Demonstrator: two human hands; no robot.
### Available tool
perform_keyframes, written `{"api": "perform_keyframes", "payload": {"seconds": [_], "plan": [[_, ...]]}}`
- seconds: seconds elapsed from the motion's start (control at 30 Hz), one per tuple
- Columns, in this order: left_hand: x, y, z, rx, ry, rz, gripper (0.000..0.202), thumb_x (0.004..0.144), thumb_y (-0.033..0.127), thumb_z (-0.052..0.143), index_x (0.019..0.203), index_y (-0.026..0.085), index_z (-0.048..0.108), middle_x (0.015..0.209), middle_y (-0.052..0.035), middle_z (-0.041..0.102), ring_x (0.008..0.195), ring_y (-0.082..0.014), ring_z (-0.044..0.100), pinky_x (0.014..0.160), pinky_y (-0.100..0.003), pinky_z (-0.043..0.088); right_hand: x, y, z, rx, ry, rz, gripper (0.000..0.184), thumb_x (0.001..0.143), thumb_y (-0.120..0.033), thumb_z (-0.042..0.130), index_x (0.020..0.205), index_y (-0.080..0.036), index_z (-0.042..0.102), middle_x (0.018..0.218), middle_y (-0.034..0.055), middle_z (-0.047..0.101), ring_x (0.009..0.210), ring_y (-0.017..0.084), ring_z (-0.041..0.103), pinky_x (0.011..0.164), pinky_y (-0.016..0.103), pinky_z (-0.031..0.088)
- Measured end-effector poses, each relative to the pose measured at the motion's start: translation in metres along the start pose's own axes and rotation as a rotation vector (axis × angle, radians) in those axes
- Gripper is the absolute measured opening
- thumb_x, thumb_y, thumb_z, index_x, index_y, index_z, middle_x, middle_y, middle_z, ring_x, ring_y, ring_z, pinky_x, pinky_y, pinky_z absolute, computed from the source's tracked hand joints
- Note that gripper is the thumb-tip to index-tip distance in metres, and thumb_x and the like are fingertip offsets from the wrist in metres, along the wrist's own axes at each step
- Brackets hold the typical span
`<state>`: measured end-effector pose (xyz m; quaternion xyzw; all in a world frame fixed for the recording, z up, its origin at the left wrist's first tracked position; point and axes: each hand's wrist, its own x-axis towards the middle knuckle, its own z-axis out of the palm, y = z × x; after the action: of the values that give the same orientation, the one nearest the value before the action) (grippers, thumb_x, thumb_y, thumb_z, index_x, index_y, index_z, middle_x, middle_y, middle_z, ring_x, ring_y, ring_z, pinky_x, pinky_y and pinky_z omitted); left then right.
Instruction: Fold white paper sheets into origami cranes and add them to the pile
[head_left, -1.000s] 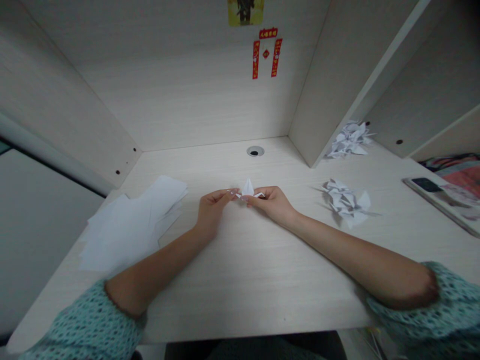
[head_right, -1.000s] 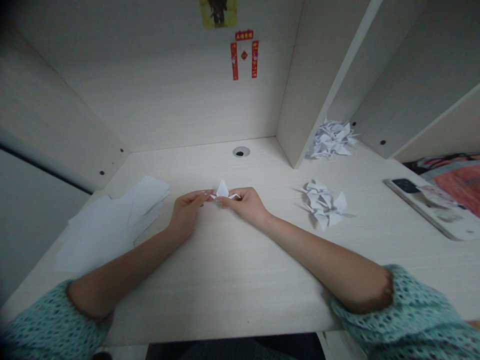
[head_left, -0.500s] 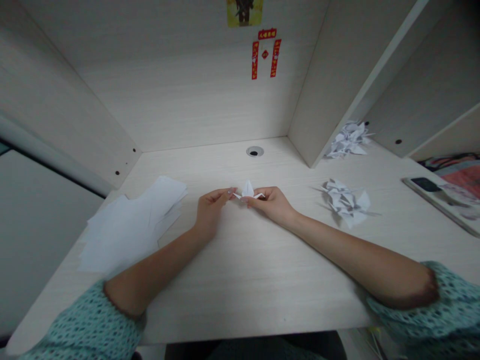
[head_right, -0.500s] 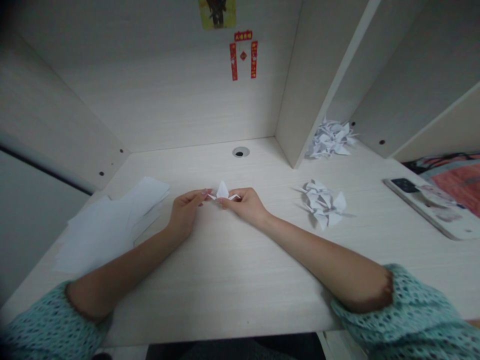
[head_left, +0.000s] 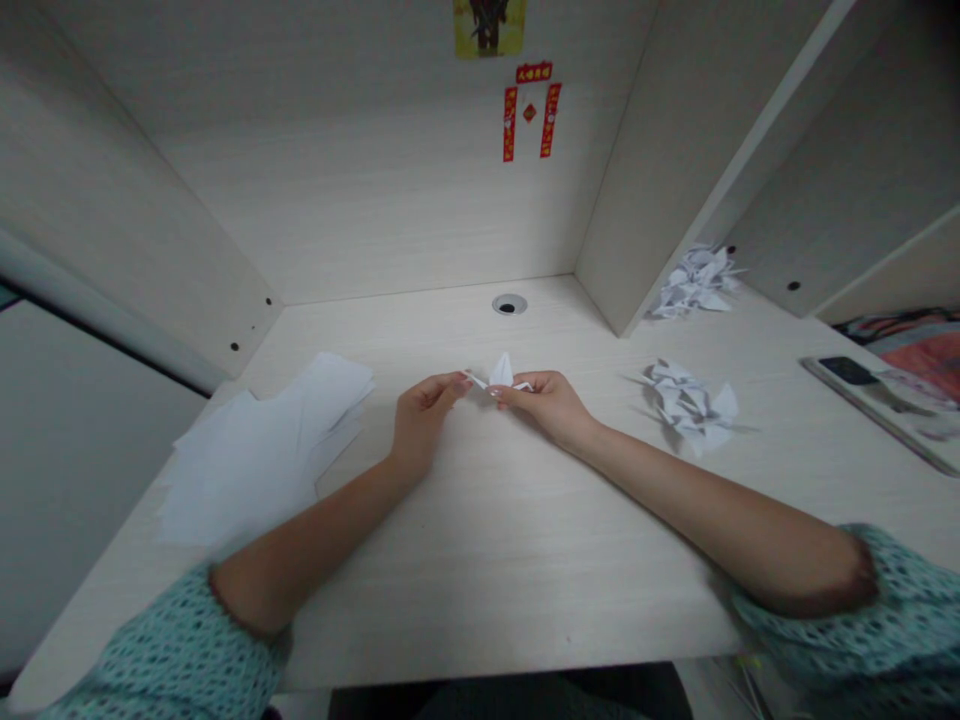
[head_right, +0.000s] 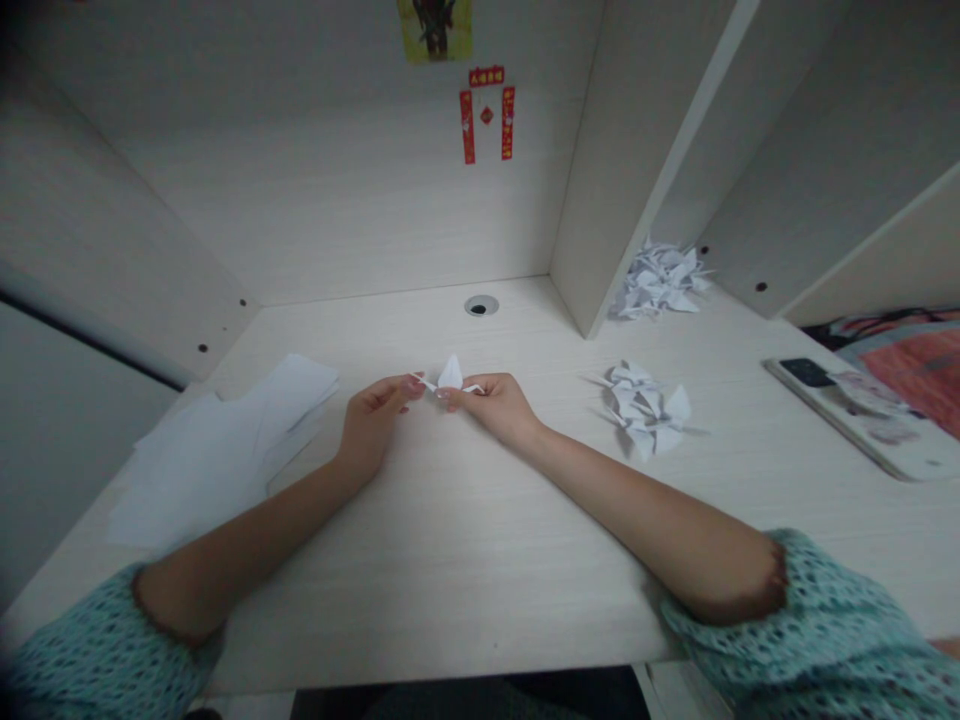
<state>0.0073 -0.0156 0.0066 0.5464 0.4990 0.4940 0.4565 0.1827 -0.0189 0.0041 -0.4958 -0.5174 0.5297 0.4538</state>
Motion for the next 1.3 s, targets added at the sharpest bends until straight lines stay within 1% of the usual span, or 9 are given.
{"api": "perform_keyframes", "payload": {"seconds": [0.1, 0.2, 0.43, 0.63, 0.77, 0.87, 1.03, 1.17, 1.3], "plan": [[-0.0026, -0.0007, 0.0014, 0.051, -0.11, 0.005, 0.023, 0.07, 0.04, 0.07, 0.082, 0.02, 0.075, 0.088, -0.0042, 0.074, 0.078, -0.0178, 0.065, 0.073, -0.028, 0.046, -0.0001, -0.0019, -0.0009, 0.046, -0.044, -0.013, 0.038, 0.057, -0.053, 0.075, 0.06, -0.015, 0.069, 0.062, 0.0029, 0.065, 0.057, 0.011, 0.049, 0.054, 0.024, 0.031], [-0.0038, -0.0003, 0.0022, 0.098, -0.143, 0.002, 0.023, 0.071, 0.04, 0.07, 0.078, 0.019, 0.074, 0.081, -0.0036, 0.074, 0.074, -0.0179, 0.064, 0.068, -0.027, 0.046, -0.0013, -0.0041, -0.0016, 0.044, -0.083, -0.013, 0.035, 0.058, -0.05, 0.075, 0.06, -0.016, 0.069, 0.061, 0.0015, 0.065, 0.056, 0.011, 0.049, 0.055, 0.025, 0.032], [-0.0035, 0.0031, 0.0026, 0.073, -0.096, 0.009, 0.02, 0.069, 0.038, 0.071, 0.073, 0.019, 0.075, 0.077, -0.0032, 0.074, 0.072, -0.0177, 0.064, 0.069, -0.027, 0.047, 0.0001, -0.0018, -0.0045, 0.059, -0.121, -0.02, 0.026, 0.058, -0.04, 0.078, 0.059, -0.016, 0.07, 0.058, -0.0007, 0.065, 0.055, 0.01, 0.049, 0.058, 0.024, 0.034], [-0.001, -0.0004, 0.0001, 0.068, -0.087, 0.033, 0.023, 0.073, 0.041, 0.068, 0.077, 0.018, 0.073, 0.08, -0.0033, 0.072, 0.074, -0.0158, 0.062, 0.068, -0.025, 0.045, 0.0007, 0.0031, -0.0033, 0.101, -0.13, -0.018, 0.028, 0.06, -0.042, 0.077, 0.073, -0.017, 0.075, 0.07, 0.001, 0.07, 0.062, 0.013, 0.055, 0.062, 0.025, 0.039], [0.0009, -0.0027, -0.0011, 0.09, -0.07, 0.052, 0.026, 0.074, 0.043, 0.066, 0.078, 0.018, 0.072, 0.08, -0.0028, 0.072, 0.075, -0.0152, 0.061, 0.069, -0.024, 0.045, 0.0007, 0.0045, -0.0022, 0.061, -0.075, -0.001, 0.03, 0.06, -0.043, 0.077, 0.063, -0.014, 0.071, 0.056, -0.0017, 0.061, 0.051, 0.008, 0.045, 0.052, 0.023, 0.03], [0.0004, -0.0016, -0.0005, 0.11, -0.087, 0.039, 0.028, 0.073, 0.044, 0.067, 0.08, 0.018, 0.072, 0.081, -0.0023, 0.072, 0.074, -0.0152, 0.061, 0.068, -0.024, 0.045, 0.0004, 0.0034, -0.002, 0.066, -0.052, -0.014, 0.031, 0.061, -0.043, 0.076, 0.059, -0.013, 0.068, 0.052, -0.003, 0.057, 0.049, 0.007, 0.04, 0.05, 0.023, 0.026], [-0.0018, 0.0011, 0.0006, 0.168, -0.144, -0.001, 0.027, 0.072, 0.044, 0.067, 0.075, 0.018, 0.073, 0.073, -0.0002, 0.07, 0.068, -0.0146, 0.061, 0.064, -0.024, 0.044, -0.0001, 0.0036, -0.001, 0.095, -0.085, -0.022, 0.03, 0.061, -0.043, 0.077, 0.064, -0.014, 0.071, 0.058, -0.0004, 0.064, 0.052, 0.009, 0.047, 0.052, 0.024, 0.031], [-0.0017, 0.0008, 0.0002, 0.141, -0.108, 0.023, 0.026, 0.074, 0.043, 0.066, 0.077, 0.018, 0.073, 0.075, -0.0011, 0.071, 0.068, -0.0139, 0.06, 0.065, -0.024, 0.044, -0.0007, 0.0046, -0.0001, 0.079, -0.104, -0.011, 0.028, 0.057, -0.042, 0.079, 0.064, -0.015, 0.073, 0.064, 0.0025, 0.069, 0.056, 0.012, 0.055, 0.058, 0.026, 0.039], [-0.0012, 0.0008, -0.0005, 0.145, -0.101, 0.04, 0.026, 0.074, 0.043, 0.066, 0.077, 0.018, 0.073, 0.074, -0.0007, 0.07, 0.066, -0.0129, 0.058, 0.064, -0.023, 0.043, 0.0016, 0.0025, -0.0028, 0.12, -0.086, -0.033, 0.029, 0.057, -0.042, 0.08, 0.073, -0.018, 0.075, 0.071, 0.0022, 0.072, 0.063, 0.014, 0.059, 0.065, 0.028, 0.042]]}}
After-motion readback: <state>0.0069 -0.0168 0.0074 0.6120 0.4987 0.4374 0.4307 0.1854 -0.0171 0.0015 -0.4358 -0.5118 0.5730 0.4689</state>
